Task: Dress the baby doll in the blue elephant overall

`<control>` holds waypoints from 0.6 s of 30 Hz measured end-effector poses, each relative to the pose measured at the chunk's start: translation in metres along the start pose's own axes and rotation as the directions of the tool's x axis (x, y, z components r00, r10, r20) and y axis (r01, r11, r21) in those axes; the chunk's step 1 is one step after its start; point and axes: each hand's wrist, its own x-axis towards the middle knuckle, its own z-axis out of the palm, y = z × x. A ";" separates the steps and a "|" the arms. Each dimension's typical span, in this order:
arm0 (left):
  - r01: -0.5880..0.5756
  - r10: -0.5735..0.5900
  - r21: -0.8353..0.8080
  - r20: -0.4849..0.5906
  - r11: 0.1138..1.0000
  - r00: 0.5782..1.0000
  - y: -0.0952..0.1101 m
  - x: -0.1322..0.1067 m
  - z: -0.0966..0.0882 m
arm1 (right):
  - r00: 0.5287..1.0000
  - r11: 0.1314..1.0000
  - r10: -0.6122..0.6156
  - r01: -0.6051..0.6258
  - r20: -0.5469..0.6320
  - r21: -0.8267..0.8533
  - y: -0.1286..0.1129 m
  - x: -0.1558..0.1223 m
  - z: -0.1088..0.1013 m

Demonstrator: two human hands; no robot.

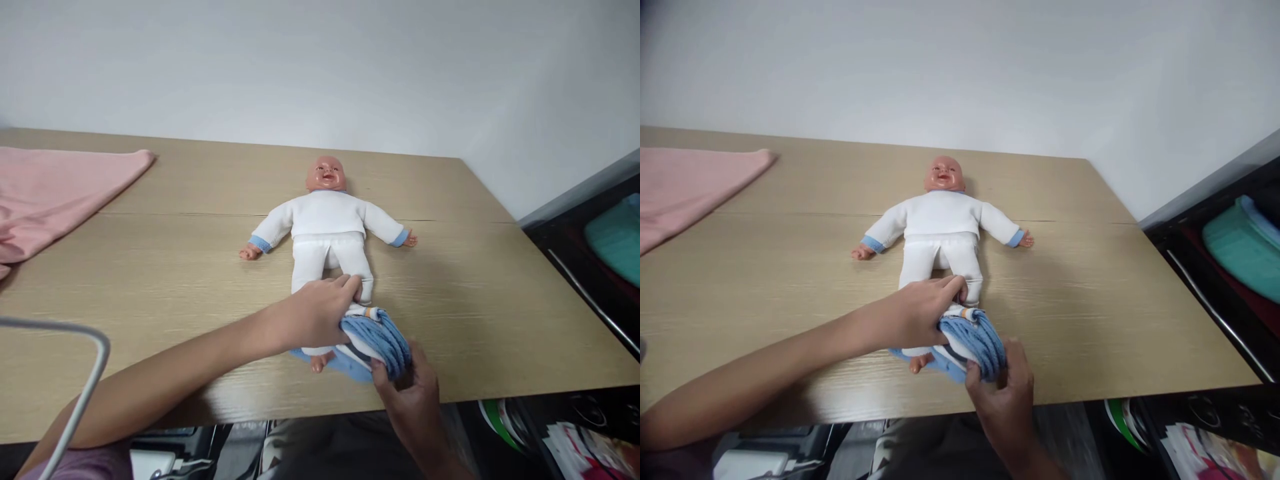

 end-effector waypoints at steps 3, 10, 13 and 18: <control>0.022 -0.025 0.061 0.050 0.998 0.998 0.002 0.000 0.002 | 0.990 0.985 -0.133 0.128 -0.038 -0.113 0.003 0.016 -0.001; -0.040 0.040 -0.177 -0.005 0.983 0.999 -0.014 0.007 0.012 | 0.985 0.985 0.111 -0.127 0.134 0.121 0.010 0.034 0.000; -0.063 0.053 -0.367 -0.038 0.928 0.998 -0.021 0.011 0.010 | 0.911 0.876 0.331 -0.394 0.247 0.279 0.010 0.036 -0.004; -0.083 0.056 -0.478 -0.072 0.875 0.996 -0.021 0.013 0.005 | 0.846 0.739 0.423 -0.529 0.323 0.417 0.008 0.039 -0.004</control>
